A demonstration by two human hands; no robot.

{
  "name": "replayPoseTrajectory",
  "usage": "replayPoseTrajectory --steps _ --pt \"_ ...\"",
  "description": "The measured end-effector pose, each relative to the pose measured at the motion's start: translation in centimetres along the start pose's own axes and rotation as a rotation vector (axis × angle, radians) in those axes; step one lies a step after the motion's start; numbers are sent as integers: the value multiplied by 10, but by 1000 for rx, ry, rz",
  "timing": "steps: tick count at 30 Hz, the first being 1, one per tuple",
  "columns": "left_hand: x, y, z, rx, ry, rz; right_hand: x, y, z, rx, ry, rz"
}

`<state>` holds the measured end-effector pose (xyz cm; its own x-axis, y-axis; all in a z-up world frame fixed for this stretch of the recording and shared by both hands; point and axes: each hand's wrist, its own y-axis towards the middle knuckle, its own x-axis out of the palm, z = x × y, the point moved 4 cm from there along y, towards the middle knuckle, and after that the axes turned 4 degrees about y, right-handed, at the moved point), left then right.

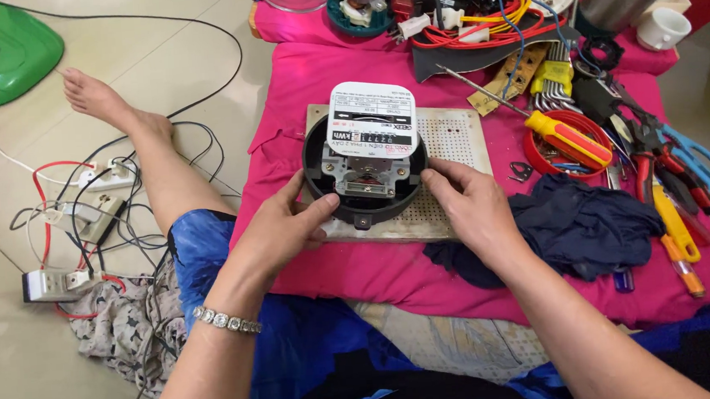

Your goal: The person works on an electrical meter placed on a perforated board. They use a screwdriver to adjust components inside the meter and rotate the device to access different sides. The person also handles a small black component and various wires connected to the setup.

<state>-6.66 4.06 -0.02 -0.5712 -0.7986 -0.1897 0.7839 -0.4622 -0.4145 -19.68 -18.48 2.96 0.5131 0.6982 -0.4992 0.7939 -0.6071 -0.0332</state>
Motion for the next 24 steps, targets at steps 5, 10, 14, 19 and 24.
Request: replayPoseTrajectory --steps 5,10,14,19,24 --pt "-2 5 -6 13 29 16 -2 4 7 23 147 -27" --pt "-3 1 -1 19 18 21 -5 11 18 111 361 -41" --pt "-5 1 -4 23 2 -1 -4 17 30 108 485 -69" --pt "-2 7 -9 41 50 -3 -5 15 30 89 477 -78" --pt "-1 5 -8 55 100 2 -6 15 33 71 489 -94"
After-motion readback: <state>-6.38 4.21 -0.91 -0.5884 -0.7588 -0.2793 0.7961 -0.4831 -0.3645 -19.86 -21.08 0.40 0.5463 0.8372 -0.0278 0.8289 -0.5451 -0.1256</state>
